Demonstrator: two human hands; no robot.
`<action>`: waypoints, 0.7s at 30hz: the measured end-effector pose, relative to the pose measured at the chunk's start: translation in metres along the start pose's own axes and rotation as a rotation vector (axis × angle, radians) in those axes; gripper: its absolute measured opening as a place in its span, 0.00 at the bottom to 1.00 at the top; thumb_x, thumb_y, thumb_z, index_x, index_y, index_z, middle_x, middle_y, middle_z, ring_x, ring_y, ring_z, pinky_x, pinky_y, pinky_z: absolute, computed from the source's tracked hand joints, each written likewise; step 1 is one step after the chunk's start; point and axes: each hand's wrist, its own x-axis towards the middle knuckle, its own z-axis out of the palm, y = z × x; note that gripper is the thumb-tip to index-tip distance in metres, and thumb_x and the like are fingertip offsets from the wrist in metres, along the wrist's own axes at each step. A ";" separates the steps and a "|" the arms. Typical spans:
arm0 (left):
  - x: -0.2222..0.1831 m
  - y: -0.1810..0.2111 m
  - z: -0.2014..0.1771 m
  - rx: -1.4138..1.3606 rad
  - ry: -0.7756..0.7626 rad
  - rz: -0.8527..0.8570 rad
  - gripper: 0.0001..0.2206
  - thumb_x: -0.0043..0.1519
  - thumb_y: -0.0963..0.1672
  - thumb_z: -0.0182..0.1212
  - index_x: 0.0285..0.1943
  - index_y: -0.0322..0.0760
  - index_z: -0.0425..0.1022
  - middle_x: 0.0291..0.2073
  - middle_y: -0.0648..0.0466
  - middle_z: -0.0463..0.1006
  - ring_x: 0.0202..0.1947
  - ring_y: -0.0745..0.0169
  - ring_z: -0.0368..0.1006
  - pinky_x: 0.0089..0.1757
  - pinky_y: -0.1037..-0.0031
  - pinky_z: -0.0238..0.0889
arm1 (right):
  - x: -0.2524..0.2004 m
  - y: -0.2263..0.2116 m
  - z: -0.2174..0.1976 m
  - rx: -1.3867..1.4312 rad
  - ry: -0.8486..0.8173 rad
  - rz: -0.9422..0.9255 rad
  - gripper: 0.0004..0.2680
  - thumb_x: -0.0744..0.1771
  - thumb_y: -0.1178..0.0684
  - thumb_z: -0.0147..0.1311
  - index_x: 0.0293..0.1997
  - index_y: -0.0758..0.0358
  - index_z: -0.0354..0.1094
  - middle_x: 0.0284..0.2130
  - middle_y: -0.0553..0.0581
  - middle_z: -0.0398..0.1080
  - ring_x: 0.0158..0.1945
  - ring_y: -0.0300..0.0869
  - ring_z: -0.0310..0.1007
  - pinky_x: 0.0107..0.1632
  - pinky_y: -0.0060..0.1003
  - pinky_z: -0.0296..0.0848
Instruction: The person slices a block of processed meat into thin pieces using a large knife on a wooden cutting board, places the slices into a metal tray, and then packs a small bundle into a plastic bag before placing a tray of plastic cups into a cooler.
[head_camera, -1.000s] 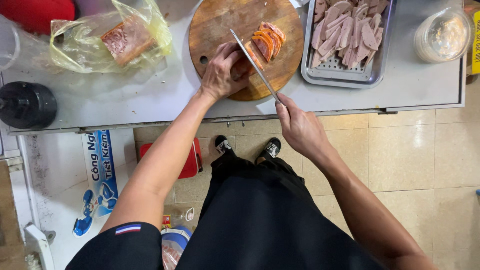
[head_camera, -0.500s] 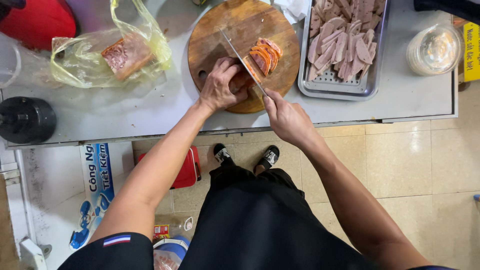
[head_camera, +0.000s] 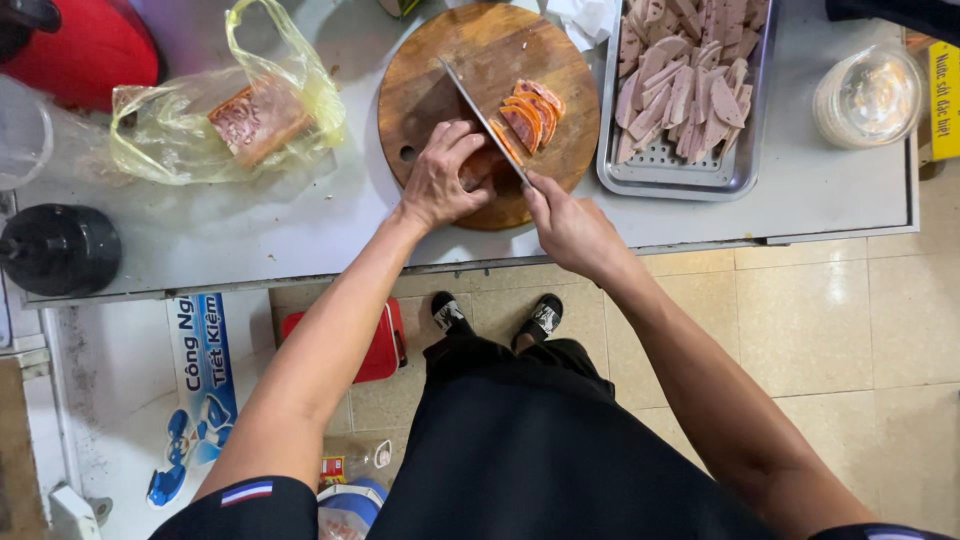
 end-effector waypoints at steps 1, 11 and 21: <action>0.003 0.001 0.001 -0.010 0.016 -0.003 0.28 0.44 0.43 0.76 0.54 0.30 0.74 0.55 0.41 0.71 0.59 0.39 0.67 0.58 0.59 0.66 | 0.001 0.000 -0.003 -0.001 -0.013 0.009 0.18 0.72 0.41 0.38 0.66 0.59 0.63 0.42 0.77 0.74 0.47 0.70 0.73 0.52 0.58 0.70; -0.002 0.010 0.002 0.022 0.038 -0.057 0.28 0.44 0.44 0.76 0.55 0.32 0.74 0.55 0.44 0.70 0.60 0.41 0.66 0.59 0.59 0.65 | -0.051 0.010 -0.014 0.042 0.018 0.064 0.19 0.72 0.41 0.36 0.66 0.59 0.64 0.46 0.74 0.75 0.51 0.68 0.73 0.55 0.55 0.69; -0.003 0.011 0.000 -0.004 0.053 -0.055 0.28 0.44 0.43 0.77 0.55 0.35 0.74 0.57 0.47 0.71 0.61 0.42 0.67 0.60 0.60 0.66 | -0.056 0.011 -0.015 -0.090 -0.075 0.180 0.19 0.71 0.40 0.36 0.67 0.56 0.62 0.42 0.74 0.76 0.48 0.69 0.75 0.55 0.57 0.69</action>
